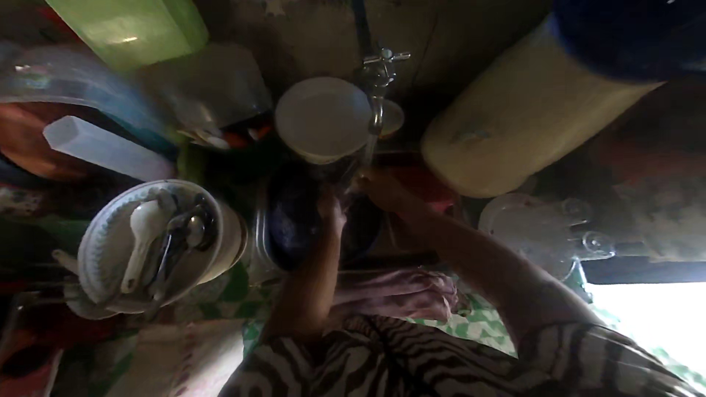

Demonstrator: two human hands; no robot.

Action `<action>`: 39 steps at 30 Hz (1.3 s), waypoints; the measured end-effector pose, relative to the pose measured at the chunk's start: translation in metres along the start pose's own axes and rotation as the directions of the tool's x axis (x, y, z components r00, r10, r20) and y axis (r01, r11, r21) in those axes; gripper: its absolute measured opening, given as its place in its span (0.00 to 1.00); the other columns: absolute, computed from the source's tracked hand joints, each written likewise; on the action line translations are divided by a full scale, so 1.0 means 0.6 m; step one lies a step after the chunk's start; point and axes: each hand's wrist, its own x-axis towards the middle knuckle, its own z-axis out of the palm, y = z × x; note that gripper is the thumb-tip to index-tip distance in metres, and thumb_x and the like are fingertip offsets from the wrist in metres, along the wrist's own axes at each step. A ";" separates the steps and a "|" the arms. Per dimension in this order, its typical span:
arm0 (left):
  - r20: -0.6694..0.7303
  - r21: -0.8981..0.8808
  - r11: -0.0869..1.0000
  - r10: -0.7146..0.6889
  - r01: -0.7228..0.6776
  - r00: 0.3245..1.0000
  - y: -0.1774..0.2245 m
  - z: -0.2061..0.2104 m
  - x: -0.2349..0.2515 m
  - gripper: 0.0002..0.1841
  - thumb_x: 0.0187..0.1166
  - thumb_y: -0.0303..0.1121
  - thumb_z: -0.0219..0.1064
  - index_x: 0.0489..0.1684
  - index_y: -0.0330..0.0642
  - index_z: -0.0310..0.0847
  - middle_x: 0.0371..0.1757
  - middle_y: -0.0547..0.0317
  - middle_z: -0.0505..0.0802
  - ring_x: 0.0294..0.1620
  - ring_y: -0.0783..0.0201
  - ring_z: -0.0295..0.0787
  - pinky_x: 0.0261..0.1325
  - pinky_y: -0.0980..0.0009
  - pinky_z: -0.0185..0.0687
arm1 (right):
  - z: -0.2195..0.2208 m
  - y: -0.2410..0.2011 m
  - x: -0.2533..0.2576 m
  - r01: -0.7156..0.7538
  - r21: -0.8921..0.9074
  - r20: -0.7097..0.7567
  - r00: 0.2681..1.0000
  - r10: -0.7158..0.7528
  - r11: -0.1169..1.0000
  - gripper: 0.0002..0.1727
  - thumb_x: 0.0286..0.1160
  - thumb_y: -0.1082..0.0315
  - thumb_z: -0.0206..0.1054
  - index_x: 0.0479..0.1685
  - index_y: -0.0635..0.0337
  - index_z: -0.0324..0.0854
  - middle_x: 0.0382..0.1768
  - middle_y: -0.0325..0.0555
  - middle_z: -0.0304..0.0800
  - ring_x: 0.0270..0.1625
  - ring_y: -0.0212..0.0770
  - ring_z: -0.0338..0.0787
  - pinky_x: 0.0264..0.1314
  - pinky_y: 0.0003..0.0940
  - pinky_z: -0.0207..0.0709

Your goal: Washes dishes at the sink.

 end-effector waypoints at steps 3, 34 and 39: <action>0.210 0.143 0.978 -0.177 0.149 0.962 0.029 -0.029 0.032 0.21 0.92 0.46 0.53 0.67 0.39 0.78 0.54 0.44 0.91 0.49 0.51 0.89 0.48 0.54 0.88 | -0.038 0.036 -0.008 0.253 -0.223 0.213 0.955 -0.206 0.941 0.18 0.91 0.58 0.57 0.66 0.59 0.84 0.67 0.55 0.86 0.70 0.50 0.85 0.77 0.50 0.75; 0.195 0.394 0.887 -0.335 0.239 0.922 -0.011 -0.062 0.026 0.30 0.92 0.55 0.48 0.85 0.46 0.65 0.78 0.43 0.78 0.70 0.46 0.82 0.66 0.46 0.81 | 0.017 0.019 0.041 -0.130 0.090 -0.148 0.979 0.142 0.987 0.46 0.56 0.62 0.86 0.81 0.60 0.70 0.69 0.65 0.82 0.70 0.60 0.83 0.72 0.60 0.77; 0.177 0.175 0.954 -0.275 0.245 0.945 0.004 -0.066 0.022 0.32 0.90 0.56 0.53 0.85 0.45 0.63 0.79 0.41 0.78 0.70 0.43 0.83 0.64 0.43 0.85 | 0.034 0.066 0.065 -0.225 0.391 -0.079 0.958 0.276 0.892 0.43 0.62 0.67 0.84 0.82 0.58 0.68 0.65 0.63 0.85 0.63 0.57 0.88 0.65 0.57 0.83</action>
